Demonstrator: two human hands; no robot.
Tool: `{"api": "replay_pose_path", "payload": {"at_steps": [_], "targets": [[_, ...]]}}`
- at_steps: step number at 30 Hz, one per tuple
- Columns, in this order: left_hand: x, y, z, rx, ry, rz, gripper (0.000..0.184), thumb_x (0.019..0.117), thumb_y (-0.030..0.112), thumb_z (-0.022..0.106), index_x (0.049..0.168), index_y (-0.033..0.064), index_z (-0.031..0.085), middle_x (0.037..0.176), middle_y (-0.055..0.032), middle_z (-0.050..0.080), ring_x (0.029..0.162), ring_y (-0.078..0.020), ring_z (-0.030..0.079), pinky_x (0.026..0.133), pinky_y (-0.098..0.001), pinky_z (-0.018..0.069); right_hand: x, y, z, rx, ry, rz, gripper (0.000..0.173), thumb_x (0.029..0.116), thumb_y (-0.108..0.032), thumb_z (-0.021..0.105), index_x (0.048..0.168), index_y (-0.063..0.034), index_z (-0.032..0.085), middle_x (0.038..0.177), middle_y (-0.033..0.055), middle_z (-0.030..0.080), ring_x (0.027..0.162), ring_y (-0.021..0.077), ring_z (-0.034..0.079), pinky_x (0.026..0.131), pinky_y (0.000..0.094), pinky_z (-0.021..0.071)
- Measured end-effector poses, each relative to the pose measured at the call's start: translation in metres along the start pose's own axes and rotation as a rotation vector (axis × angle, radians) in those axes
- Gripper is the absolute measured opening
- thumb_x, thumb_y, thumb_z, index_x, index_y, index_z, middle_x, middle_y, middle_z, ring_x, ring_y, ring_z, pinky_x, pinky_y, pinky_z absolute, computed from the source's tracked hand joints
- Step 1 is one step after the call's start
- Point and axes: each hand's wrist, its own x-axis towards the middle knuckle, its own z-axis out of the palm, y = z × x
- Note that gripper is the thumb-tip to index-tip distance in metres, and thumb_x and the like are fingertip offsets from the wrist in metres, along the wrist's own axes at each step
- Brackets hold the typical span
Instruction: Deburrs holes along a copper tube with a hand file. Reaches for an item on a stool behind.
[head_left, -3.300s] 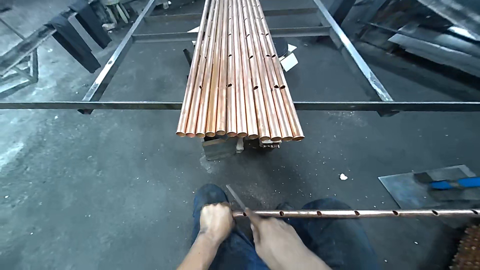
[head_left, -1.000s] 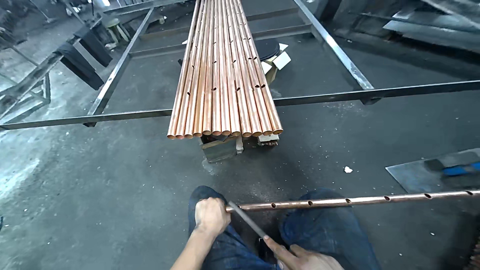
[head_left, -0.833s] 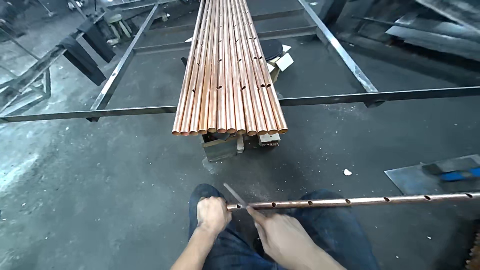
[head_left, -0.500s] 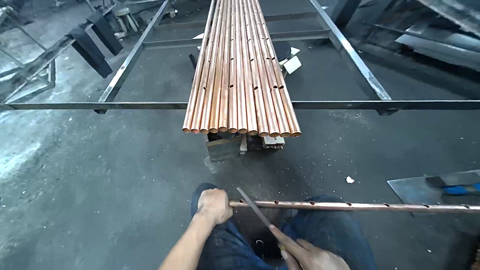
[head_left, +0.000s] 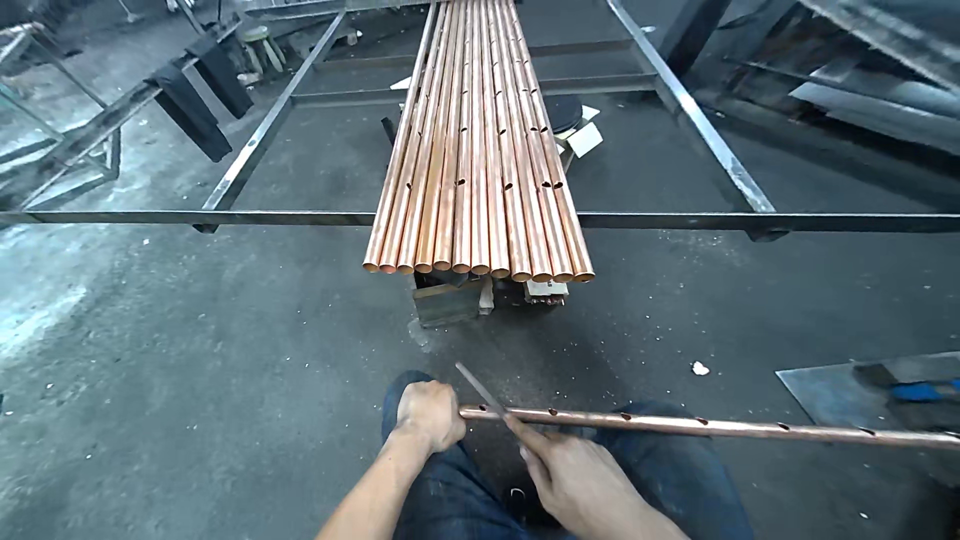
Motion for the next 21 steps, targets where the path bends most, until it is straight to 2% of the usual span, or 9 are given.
{"api": "replay_pose_path", "payload": {"at_steps": [2,6,9,10,12,15,18,19,21], "targets": [[-0.004,0.0,0.005,-0.003,0.024,-0.004,0.041,0.0892,0.046,0.06,0.094,0.0069,0.07,0.104,-0.0146,0.074,0.102,-0.0342,0.071,0.083,-0.0591,0.0561,0.009,-0.009,-0.015,0.009,-0.092,0.033,0.049,0.1061,-0.036,0.039,0.155,-0.0356,0.047,0.099,0.013,0.075,0.092,0.0362,0.073,0.078,0.0584,0.0573],[-0.007,0.001,0.012,-0.027,0.051,-0.022,0.041,0.0905,0.046,0.059,0.097,0.0076,0.072,0.106,-0.0142,0.074,0.104,-0.0341,0.071,0.085,-0.059,0.0557,-0.046,-0.012,-0.024,0.066,-0.069,-0.015,0.048,0.1076,-0.036,0.041,0.155,-0.0333,0.048,0.096,0.0165,0.074,0.079,0.0383,0.072,0.067,0.0582,0.0574],[-0.007,0.001,0.022,-0.033,0.096,-0.027,0.04,0.0929,0.046,0.056,0.102,0.0107,0.073,0.107,-0.0127,0.076,0.106,-0.0338,0.072,0.089,-0.0587,0.0552,-0.039,-0.018,-0.021,0.057,-0.115,0.0,0.049,0.1065,-0.034,0.041,0.155,-0.0317,0.048,0.091,0.0153,0.074,0.08,0.0377,0.072,0.068,0.058,0.0566],[-0.007,0.003,0.025,-0.032,0.115,-0.022,0.039,0.0942,0.044,0.056,0.105,0.0117,0.074,0.109,-0.0119,0.076,0.108,-0.0333,0.072,0.092,-0.0581,0.0542,-0.021,-0.022,-0.025,0.055,-0.151,0.035,0.049,0.1053,-0.034,0.042,0.154,-0.0322,0.05,0.091,0.0143,0.074,0.084,0.037,0.072,0.071,0.0587,0.0564],[-0.009,0.004,0.033,-0.03,0.203,-0.002,0.037,0.0974,0.042,0.053,0.107,0.0131,0.074,0.108,-0.01,0.077,0.108,-0.0309,0.072,0.096,-0.0549,0.0532,0.022,-0.033,-0.039,0.026,-0.302,0.121,0.048,0.1053,-0.033,0.041,0.152,-0.0298,0.05,0.108,0.0137,0.074,0.103,0.036,0.071,0.085,0.06,0.0555],[-0.007,-0.003,0.054,-0.008,0.523,0.058,0.039,0.0995,0.044,0.052,0.091,0.0135,0.075,0.09,-0.0067,0.078,0.091,-0.025,0.076,0.087,-0.0489,0.0571,0.039,-0.031,-0.058,0.066,-0.378,0.159,0.045,0.1053,-0.036,0.042,0.148,-0.0283,0.056,0.119,0.0116,0.072,0.114,0.0331,0.068,0.094,0.0588,0.0537],[-0.003,-0.011,0.067,-0.017,0.712,0.112,0.034,0.0923,0.043,0.059,0.079,0.0147,0.072,0.078,-0.0032,0.076,0.079,-0.0209,0.075,0.077,-0.0458,0.0581,-0.001,-0.003,-0.062,0.12,-0.137,0.153,0.047,0.1058,-0.04,0.042,0.151,-0.0351,0.053,0.103,0.0103,0.075,0.097,0.0325,0.072,0.084,0.0582,0.0562],[-0.003,-0.016,0.07,-0.017,0.749,0.134,0.037,0.0933,0.045,0.058,0.076,0.0147,0.071,0.074,-0.003,0.074,0.076,-0.0204,0.075,0.074,-0.0452,0.058,-0.017,0.008,-0.06,0.124,-0.048,0.154,0.048,0.1053,-0.04,0.044,0.152,-0.0345,0.053,0.096,0.0109,0.076,0.088,0.0334,0.073,0.078,0.0594,0.0569],[-0.006,-0.031,0.072,-0.018,0.787,0.159,0.04,0.0914,0.047,0.059,0.07,0.0147,0.068,0.069,-0.0029,0.072,0.071,-0.0206,0.074,0.069,-0.0459,0.058,-0.047,0.027,-0.058,0.162,0.039,0.143,0.05,0.1055,-0.039,0.047,0.155,-0.0301,0.05,0.093,0.0144,0.075,0.08,0.0365,0.072,0.071,0.0613,0.0564]]}}
